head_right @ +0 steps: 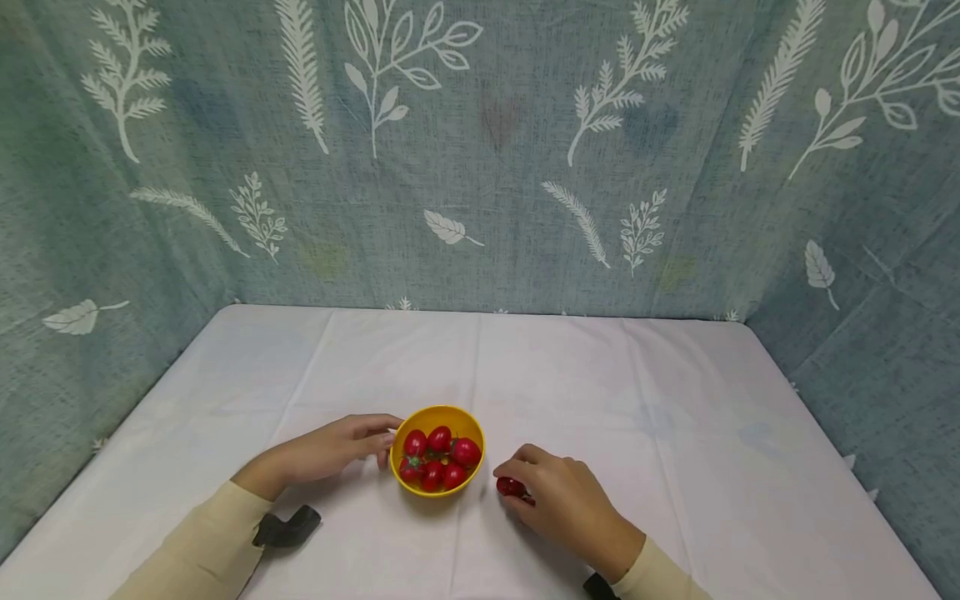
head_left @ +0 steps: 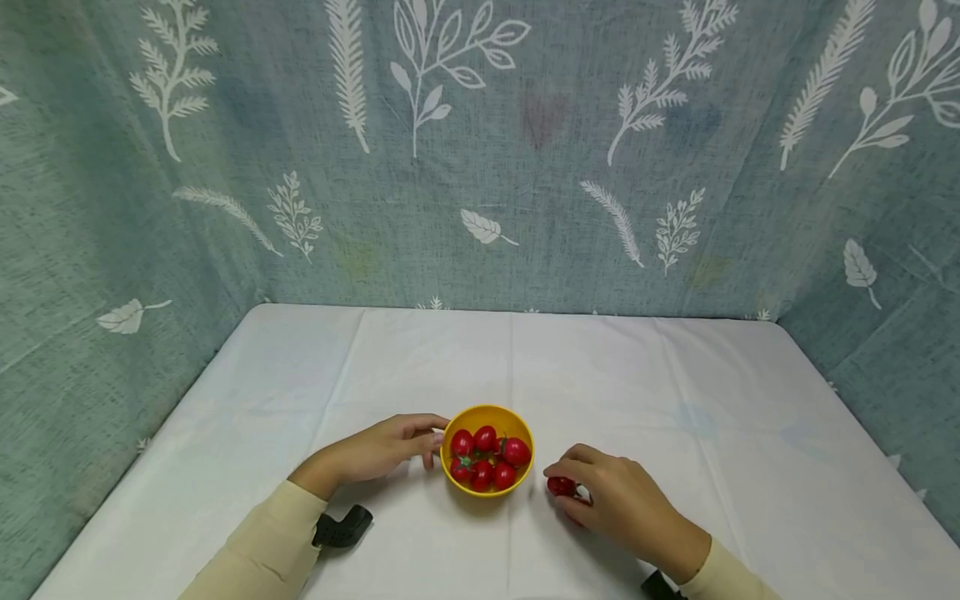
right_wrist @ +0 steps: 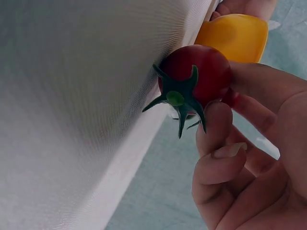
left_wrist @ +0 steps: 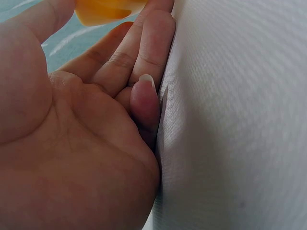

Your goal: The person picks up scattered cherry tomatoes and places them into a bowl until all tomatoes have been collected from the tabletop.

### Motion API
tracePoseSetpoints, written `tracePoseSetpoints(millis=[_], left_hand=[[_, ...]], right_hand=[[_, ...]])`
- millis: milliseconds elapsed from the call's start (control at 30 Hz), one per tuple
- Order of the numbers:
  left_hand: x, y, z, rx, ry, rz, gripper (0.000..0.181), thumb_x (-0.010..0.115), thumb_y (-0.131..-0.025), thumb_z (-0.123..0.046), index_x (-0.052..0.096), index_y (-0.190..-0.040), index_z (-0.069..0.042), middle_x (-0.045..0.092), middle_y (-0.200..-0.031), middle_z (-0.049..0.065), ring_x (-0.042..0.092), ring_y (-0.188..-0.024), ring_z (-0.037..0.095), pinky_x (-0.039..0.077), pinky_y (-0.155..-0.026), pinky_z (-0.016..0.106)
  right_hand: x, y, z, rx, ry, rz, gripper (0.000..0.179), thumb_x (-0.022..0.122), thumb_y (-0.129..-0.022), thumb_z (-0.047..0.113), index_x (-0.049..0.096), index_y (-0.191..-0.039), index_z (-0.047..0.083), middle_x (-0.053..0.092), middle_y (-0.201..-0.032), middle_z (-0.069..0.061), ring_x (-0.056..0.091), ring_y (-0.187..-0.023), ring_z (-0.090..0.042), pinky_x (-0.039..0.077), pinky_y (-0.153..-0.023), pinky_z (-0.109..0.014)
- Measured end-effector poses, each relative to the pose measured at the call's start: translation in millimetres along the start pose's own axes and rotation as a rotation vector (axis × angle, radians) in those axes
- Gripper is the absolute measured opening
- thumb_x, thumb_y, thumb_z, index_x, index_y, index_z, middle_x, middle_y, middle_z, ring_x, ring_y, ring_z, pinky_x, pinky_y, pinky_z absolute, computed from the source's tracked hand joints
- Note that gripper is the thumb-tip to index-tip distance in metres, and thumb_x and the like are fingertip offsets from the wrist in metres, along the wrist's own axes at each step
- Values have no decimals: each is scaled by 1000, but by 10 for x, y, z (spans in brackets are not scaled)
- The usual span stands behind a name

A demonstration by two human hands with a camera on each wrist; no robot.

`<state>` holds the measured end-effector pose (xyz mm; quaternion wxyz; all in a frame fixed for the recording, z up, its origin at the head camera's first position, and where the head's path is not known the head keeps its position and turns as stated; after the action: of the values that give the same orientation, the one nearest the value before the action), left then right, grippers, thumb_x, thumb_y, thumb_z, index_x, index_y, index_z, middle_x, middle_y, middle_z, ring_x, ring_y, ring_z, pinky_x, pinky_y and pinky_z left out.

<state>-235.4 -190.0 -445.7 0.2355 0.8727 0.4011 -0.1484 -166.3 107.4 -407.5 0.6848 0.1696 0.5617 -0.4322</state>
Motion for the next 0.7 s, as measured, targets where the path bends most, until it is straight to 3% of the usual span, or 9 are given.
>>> tracePoseSetpoints(millis=[333, 700], left_hand=[[-4, 1, 3, 8, -4, -4, 40, 46, -105, -44, 57, -137, -23, 67, -93, 5, 50, -93, 23, 35, -75, 37], [-3, -15, -2, 6, -10, 0, 42, 47, -104, -45, 56, -137, -21, 67, -92, 4, 50, -98, 23, 34, -79, 38]], right_hand=[[48, -3, -7, -4, -56, 110, 25, 80, -85, 23, 75, -109, 20, 66, -102, 12, 56, -75, 4, 48, -67, -21], [64, -5, 5, -4, -45, 129, 24, 80, -85, 23, 76, -109, 20, 67, -102, 11, 59, -78, 2, 51, -69, -23]])
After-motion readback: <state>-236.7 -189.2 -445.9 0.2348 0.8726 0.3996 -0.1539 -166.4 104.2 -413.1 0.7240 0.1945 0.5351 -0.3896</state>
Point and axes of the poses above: each hand's wrist, its own y-axis away from the middle knuckle, its own x-axis out of the palm, z = x × y, the point moved 4 cm from there along -y, towards the middle knuckle
